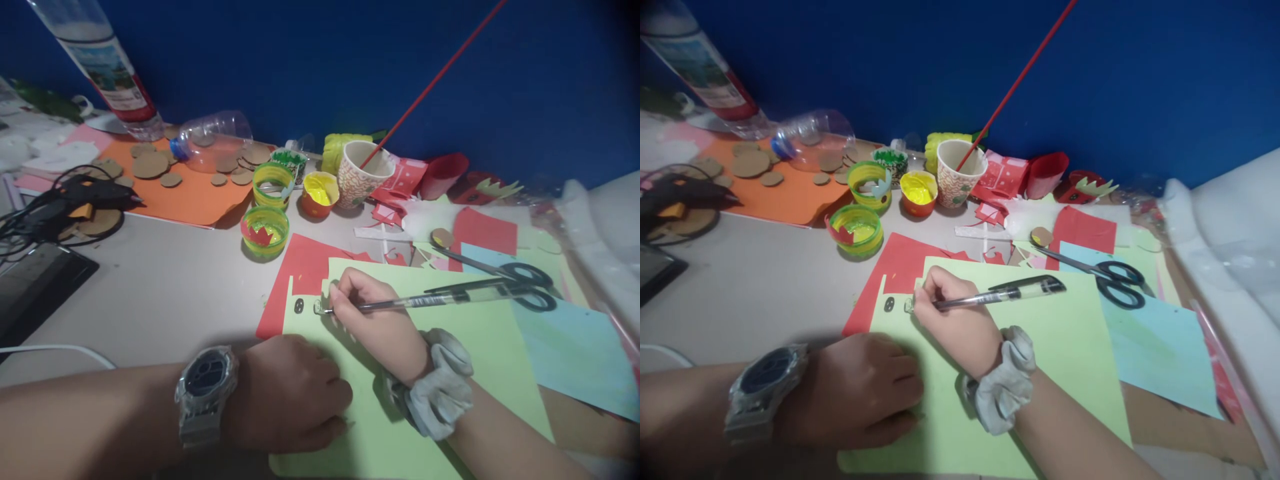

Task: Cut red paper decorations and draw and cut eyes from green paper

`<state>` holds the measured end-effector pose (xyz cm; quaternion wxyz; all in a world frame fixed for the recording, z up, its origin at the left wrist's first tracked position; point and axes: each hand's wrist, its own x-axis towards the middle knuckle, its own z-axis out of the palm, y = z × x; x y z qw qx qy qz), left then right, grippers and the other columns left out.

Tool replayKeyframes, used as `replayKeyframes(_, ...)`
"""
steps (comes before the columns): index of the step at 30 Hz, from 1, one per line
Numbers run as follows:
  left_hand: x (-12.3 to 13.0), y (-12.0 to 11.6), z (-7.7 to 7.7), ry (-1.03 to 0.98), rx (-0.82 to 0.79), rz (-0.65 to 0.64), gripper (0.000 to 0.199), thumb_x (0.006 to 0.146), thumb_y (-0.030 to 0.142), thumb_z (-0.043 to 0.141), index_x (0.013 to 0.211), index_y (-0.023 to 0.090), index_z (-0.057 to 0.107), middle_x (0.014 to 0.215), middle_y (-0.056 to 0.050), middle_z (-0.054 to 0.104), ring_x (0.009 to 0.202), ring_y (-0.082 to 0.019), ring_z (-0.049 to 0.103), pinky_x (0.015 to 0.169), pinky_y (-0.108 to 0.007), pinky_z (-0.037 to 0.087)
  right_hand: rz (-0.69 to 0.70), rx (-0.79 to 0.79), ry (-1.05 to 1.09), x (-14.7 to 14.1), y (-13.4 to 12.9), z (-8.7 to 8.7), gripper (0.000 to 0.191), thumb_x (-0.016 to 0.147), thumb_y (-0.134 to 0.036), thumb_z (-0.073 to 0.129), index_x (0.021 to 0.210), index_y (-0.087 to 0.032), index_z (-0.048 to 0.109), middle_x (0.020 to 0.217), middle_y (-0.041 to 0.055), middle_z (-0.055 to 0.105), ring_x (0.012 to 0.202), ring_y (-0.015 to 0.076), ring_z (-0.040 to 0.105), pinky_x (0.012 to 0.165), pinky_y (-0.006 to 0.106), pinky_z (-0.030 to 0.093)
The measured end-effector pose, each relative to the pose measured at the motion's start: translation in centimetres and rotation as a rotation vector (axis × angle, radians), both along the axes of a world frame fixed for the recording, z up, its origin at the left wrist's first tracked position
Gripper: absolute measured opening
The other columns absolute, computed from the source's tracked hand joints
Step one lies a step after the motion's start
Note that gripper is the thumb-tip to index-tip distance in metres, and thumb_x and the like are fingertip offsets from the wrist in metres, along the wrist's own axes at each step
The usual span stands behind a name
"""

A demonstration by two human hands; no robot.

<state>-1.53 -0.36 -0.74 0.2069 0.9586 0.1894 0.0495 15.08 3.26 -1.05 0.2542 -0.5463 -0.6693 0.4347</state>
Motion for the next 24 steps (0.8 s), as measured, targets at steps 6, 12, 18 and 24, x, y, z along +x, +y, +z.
replayKeyframes(6, 0.05, -0.01, 0.01, -0.011, 0.0, 0.004, 0.021, 0.088, 0.033, 0.047, 0.074, 0.018, 0.05, 0.07, 0.001, 0.058, 0.06, -0.015, 0.052, 0.05, -0.032, 0.034, 0.003, 0.007, -0.019, 0.09, -0.07, -0.12, 0.025, 0.087, -0.025, 0.045, 0.064, -0.021, 0.035, 0.056, -0.0053, 0.044, 0.05, 0.0097, 0.04, 0.051, 0.023, 0.033)
replayKeyframes(12, 0.03, 0.04, 0.18, -0.021, -0.004, 0.004, 0.021, 0.088, 0.032, 0.047, 0.073, 0.018, 0.05, 0.069, 0.0, 0.058, 0.06, -0.015, 0.052, 0.05, -0.032, 0.036, 0.013, 0.016, -0.031, 0.16, -0.04, -0.12, 0.026, 0.088, -0.026, 0.044, 0.064, -0.021, 0.035, 0.056, -0.0052, 0.044, 0.05, 0.0098, 0.04, 0.05, 0.023, 0.033)
replayKeyframes(18, -0.02, -0.01, 0.09, -0.002, -0.008, 0.002, 0.022, 0.089, 0.035, 0.047, 0.074, 0.018, 0.049, 0.07, 0.0, 0.058, 0.061, -0.015, 0.052, 0.051, -0.03, 0.035, 0.009, 0.023, -0.033, 0.03, 0.02, -0.03, 0.026, 0.087, -0.025, 0.045, 0.064, -0.021, 0.035, 0.055, -0.0056, 0.043, 0.049, 0.0093, 0.04, 0.05, 0.023, 0.033)
replayKeyframes(24, -0.09, -0.01, 0.13, 0.002, 0.004, 0.006, 0.022, 0.089, 0.035, 0.046, 0.074, 0.019, 0.05, 0.07, 0.001, 0.058, 0.06, -0.015, 0.052, 0.05, -0.031, 0.034, 0.006, 0.016, -0.026, -0.03, -0.01, 0.01, 0.026, 0.087, -0.024, 0.044, 0.063, -0.021, 0.034, 0.054, -0.0059, 0.043, 0.048, 0.009, 0.04, 0.05, 0.023, 0.034)
